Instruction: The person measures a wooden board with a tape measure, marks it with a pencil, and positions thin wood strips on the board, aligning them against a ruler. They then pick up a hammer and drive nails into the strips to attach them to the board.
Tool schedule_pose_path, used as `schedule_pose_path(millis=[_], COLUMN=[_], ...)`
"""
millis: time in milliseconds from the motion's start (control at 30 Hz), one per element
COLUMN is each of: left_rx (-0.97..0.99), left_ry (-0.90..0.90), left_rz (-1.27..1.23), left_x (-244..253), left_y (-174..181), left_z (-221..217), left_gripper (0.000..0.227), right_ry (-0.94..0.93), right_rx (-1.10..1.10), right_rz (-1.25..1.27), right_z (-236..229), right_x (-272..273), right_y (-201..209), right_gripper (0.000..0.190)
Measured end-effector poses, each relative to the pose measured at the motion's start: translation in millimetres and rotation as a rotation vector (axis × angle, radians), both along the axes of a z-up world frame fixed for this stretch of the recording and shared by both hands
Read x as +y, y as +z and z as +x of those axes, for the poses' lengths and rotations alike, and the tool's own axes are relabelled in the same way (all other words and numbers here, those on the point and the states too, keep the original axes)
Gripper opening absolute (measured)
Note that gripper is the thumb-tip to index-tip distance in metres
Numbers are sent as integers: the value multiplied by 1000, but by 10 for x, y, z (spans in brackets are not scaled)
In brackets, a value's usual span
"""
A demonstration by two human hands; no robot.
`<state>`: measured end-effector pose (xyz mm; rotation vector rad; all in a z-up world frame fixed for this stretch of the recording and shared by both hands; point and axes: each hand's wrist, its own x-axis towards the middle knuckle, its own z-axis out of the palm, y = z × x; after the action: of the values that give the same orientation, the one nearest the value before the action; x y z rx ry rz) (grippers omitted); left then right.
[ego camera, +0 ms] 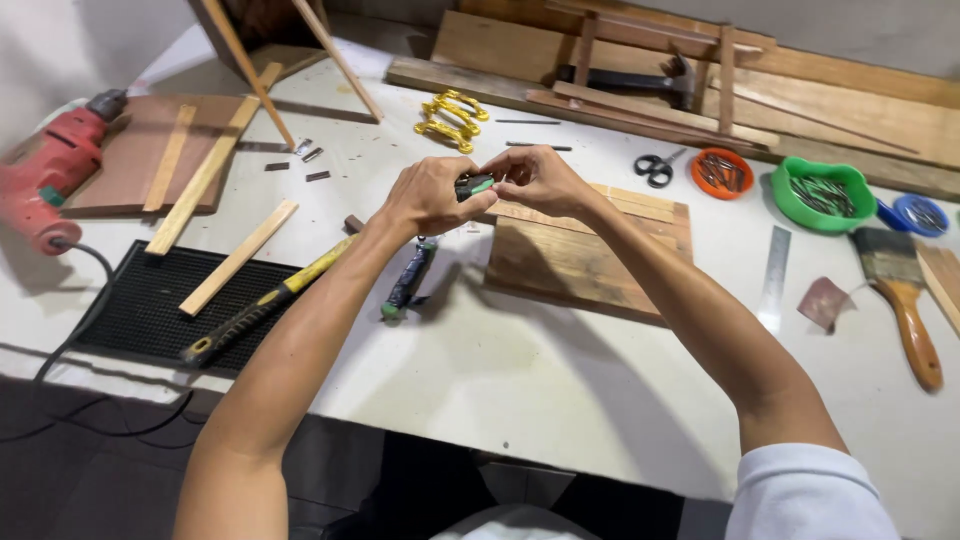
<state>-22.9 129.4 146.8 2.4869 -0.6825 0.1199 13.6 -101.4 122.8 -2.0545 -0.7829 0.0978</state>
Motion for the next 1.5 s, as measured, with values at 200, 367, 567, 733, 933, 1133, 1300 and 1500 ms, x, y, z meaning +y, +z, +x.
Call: schedule_pose_path(millis=[200, 367, 567, 733, 933, 1133, 1300, 1500], left_rx=[20, 111, 145, 136, 172, 123, 271, 213], left_ry=[-262, -422, -540, -596, -549, -496, -318, -289], left_rz=[-126, -123, -82, -54, -32, 57, 227, 243], left_x=[-671, -1234, -1710, -1885, -1929, -1866, -1853, -1941], left_y=[-104, -342, -321, -248, -289, -347, -253, -559], left_z=[-63, -4, -166, -278, -302, -205, -163, 165], left_gripper=[55, 51, 52, 50, 47, 38, 40, 37], right_ry=[-117, -287, -331, -356, -304, -411, -559, -667], right_rx=[145, 122, 116, 155, 241, 240, 200, 251], right_rz=[58, 12, 174, 255, 322, 183, 23, 5], right_z=[-386, -830, -1230, -1410, -1398, -1183, -1109, -974], right_x=[-755, -1242, -1618, -1794, -1994, -2214, -2358, -2349], right_y=[-95, -200, -292, -372, -386, -521, -521, -540], right_gripper=[31, 33, 28, 18, 16, 13, 10, 12])
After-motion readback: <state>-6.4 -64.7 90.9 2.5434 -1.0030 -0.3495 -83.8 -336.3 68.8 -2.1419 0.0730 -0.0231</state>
